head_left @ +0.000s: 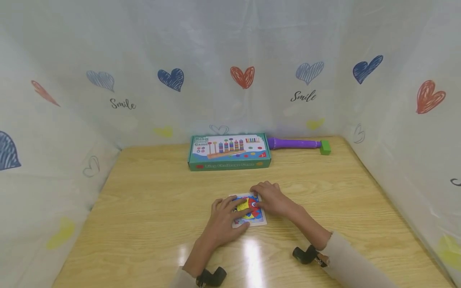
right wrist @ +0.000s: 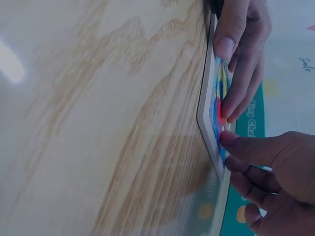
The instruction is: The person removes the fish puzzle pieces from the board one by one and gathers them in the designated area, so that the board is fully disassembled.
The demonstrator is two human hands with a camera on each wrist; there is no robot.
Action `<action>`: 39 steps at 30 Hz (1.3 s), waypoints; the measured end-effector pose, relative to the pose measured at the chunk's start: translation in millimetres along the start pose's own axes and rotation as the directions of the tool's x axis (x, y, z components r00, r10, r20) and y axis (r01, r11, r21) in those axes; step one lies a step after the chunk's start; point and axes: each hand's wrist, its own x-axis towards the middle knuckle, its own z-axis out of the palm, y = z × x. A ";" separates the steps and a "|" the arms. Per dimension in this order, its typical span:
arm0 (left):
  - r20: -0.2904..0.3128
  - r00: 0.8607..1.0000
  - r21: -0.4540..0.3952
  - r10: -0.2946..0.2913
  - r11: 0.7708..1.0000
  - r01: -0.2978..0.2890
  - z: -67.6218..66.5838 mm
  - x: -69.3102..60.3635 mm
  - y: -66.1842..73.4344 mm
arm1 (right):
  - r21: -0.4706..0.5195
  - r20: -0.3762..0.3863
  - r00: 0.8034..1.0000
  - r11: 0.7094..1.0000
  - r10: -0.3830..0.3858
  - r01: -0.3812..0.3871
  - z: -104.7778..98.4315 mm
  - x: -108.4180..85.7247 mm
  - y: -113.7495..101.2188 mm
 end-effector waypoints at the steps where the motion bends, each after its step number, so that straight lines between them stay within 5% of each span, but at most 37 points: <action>1: 0.000 1.000 0.004 0.001 1.000 -0.001 -0.1 -0.1 0.0 | -0.005 -0.001 1.000 1.000 -0.002 0.002 -0.6 -0.2 -0.5; 5: 0.007 1.000 0.006 0.005 1.000 -0.005 -1.0 -0.3 0.5 | -0.011 0.034 0.999 1.000 0.012 -0.012 -2.0 1.9 -1.1; 11: 0.031 0.999 0.006 0.009 1.000 -0.009 -1.4 -0.5 1.1 | 0.107 0.116 0.991 0.991 0.071 -0.083 -1.6 5.0 0.7; 17: 0.021 1.000 0.010 0.005 1.000 -0.006 -1.7 -0.1 1.2 | 0.018 0.052 0.996 0.997 0.068 -0.069 -2.5 4.0 0.3; 39: 0.019 0.999 -0.057 0.040 0.998 -0.038 -1.0 -1.3 -1.7 | 0.004 0.025 0.997 0.998 0.070 -0.070 -4.3 -1.4 -10.0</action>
